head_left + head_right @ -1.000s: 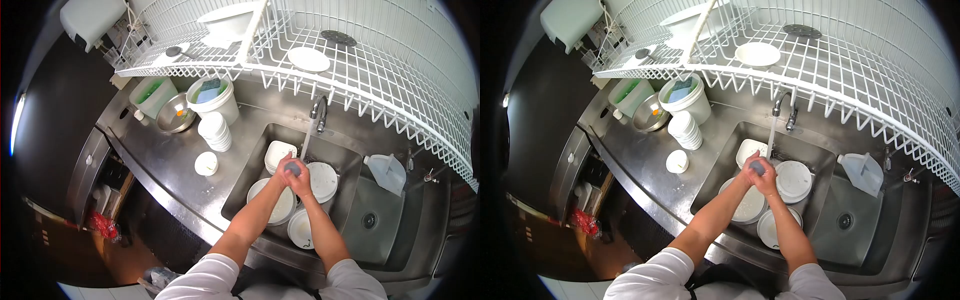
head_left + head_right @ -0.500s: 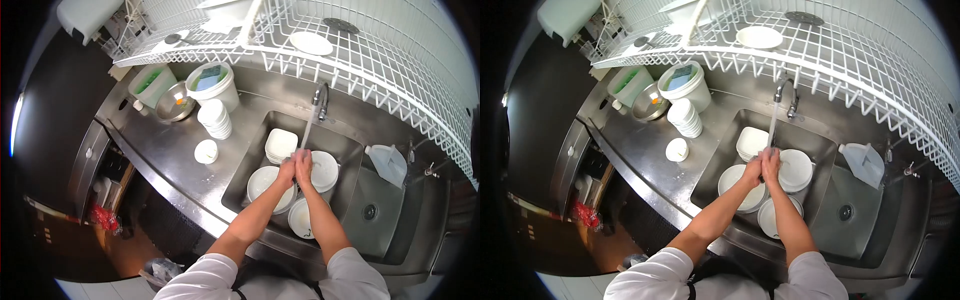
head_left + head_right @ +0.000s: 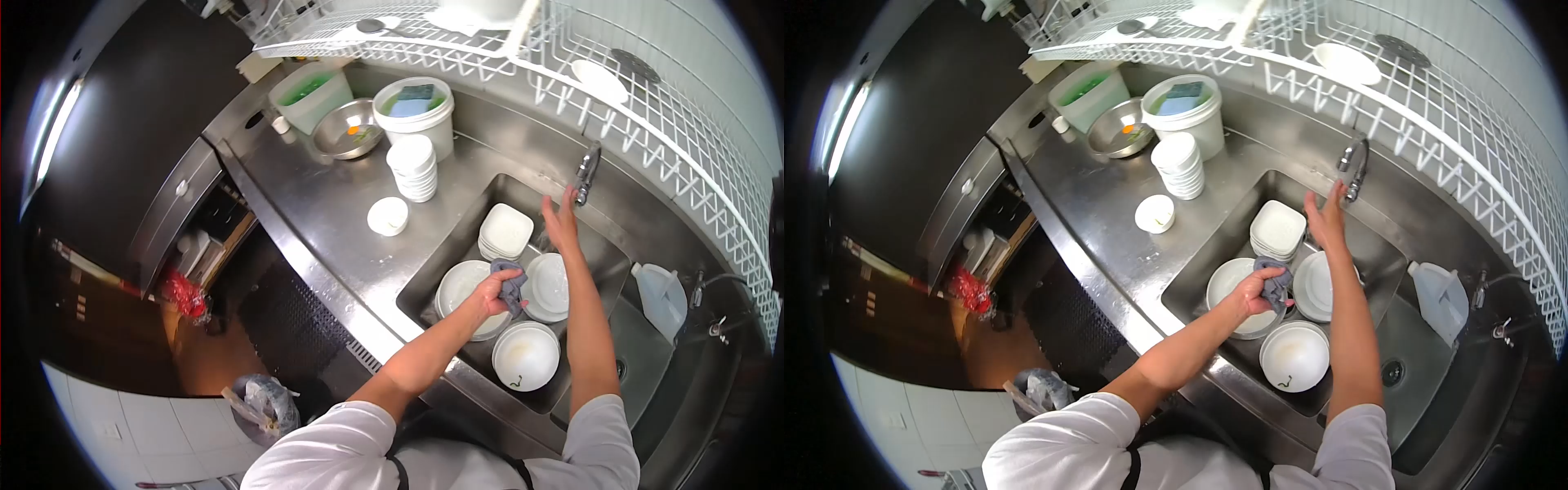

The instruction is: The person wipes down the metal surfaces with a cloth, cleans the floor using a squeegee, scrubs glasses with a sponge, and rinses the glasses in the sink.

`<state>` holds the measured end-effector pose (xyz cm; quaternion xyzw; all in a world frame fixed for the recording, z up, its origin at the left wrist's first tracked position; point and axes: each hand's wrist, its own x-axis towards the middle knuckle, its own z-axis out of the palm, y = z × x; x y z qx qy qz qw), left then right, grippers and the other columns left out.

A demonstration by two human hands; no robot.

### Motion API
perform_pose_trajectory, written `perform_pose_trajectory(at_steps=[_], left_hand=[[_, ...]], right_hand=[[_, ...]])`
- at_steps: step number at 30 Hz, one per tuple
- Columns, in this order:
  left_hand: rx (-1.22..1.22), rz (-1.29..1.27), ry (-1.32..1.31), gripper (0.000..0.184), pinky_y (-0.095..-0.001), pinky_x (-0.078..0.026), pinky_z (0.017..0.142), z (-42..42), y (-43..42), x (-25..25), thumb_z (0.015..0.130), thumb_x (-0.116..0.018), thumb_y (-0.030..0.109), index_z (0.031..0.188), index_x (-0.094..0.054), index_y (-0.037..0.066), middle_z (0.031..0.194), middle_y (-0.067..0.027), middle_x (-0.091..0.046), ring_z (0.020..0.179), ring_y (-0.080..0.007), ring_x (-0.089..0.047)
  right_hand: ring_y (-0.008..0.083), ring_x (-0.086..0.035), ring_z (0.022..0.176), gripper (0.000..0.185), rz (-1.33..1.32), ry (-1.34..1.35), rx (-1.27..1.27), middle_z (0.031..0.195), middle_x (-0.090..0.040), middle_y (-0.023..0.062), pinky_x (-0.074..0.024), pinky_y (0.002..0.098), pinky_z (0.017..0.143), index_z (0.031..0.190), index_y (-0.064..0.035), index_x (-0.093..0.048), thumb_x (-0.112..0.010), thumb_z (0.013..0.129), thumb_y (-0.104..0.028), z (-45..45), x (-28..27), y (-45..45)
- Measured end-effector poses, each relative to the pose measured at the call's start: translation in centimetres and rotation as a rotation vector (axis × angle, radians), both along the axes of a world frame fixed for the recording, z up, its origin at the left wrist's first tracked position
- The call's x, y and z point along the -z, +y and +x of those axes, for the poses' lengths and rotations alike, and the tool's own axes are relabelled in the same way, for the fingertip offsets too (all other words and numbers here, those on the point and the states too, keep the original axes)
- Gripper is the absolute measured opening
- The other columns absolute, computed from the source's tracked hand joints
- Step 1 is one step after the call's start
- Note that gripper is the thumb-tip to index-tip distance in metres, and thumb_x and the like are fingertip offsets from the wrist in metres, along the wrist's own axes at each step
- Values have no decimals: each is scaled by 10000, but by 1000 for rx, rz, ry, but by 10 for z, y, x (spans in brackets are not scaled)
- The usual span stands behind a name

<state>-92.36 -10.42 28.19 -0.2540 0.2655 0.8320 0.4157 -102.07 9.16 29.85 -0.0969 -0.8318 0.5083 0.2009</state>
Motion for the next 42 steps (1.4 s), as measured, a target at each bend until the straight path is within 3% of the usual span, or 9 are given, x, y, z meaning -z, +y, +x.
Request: perform_pose_trajectory(at_steps=[1, 8, 10, 12, 14, 17, 24, 33, 42], left_hand=[[-39, 41, -7, 215, -572, -525, 837, 4, 2, -5, 821, -699, 147, 1005, -613, 75, 929, -76, -652, 848, -259, -617], [-105, 907, -256, 371, -598, -495, 925, 31, 16, -23, 835, -593, 44, 1198, -519, 59, 1121, -149, -598, 956, -351, -613], [-751, 811, -97, 556, -156, -431, 531, 51, 54, -7, 867, -580, 86, 1389, -440, 216, 1216, -72, -555, 797, -126, -577], [-692, 1626, -95, 541, -153, -395, 518, 60, 52, -26, 881, -568, 84, 1382, -453, 251, 1188, -71, -554, 814, -107, -543], [-594, 1797, -10, 568, -173, -403, 537, 69, 44, -43, 886, -562, 71, 1402, -431, 271, 1209, -85, -528, 885, -136, -509], [-492, 1101, 177, 671, -235, -478, 616, 78, 9, -77, 883, -562, 32, 1471, -345, 274, 1312, -132, -449, 1075, -250, -459], [-17, 550, -154, 86, -150, -315, 410, 70, -41, -87, 886, -651, 107, 918, -577, 76, 828, -13, -545, 526, -60, -445], [364, -349, 242, 142, -264, -152, 364, 84, -30, -19, 698, -622, 139, 691, -482, 118, 525, 26, -348, 370, -93, -271], [399, -1153, 1212, 313, -459, -519, 730, 91, -43, 9, 791, -621, 215, 968, -620, -43, 890, -276, -669, 822, -409, -663]], right_hand=[[327, -231, 1443, 710, 206, -14, -57, 1552, -252, 210, -175, 346, 1165, 1471, 55, -239, -404, 1000, -450, -2, -9, 5], [332, -485, 1245, 887, -1522, -133, -547, 1441, -417, 245, -369, 392, 1062, 1474, -53, -306, -296, 906, -734, 108, 69, -35], [308, -488, 1176, 778, -1771, -85, -590, 1346, -430, 218, -379, 383, 1011, 1373, -65, -333, -317, 919, -697, 133, 76, -81], [284, -491, 1106, 675, -1922, -6, -620, 1251, -444, 190, -390, 374, 959, 1272, -77, -360, -337, 931, -660, 151, 64, -124], [260, -494, 1037, 581, -1985, 85, -657, 1155, -458, 162, -400, 365, 908, 1170, -89, -386, -357, 944, -623, 163, 40, -149], [224, -498, 934, 465, -2007, 182, -755, 1013, -478, 121, -416, 351, 832, 1018, -107, -426, -388, 963, -568, 164, 18, -150], [163, -492, 663, 458, -1918, -318, -1000, 665, -492, 24, -415, 311, 599, 665, -146, -449, -483, 985, -472, 127, -7, -114], [156, -501, 461, 580, -719, -604, -527, 532, -526, 46, -405, 299, 466, 582, -84, -525, -613, 881, -573, 126, 30, -112], [130, -447, 447, 546, -412, -313, -111, 508, -468, 22, -409, 314, 461, 579, -79, -485, -553, 960, -463, 149, 11, -144]])
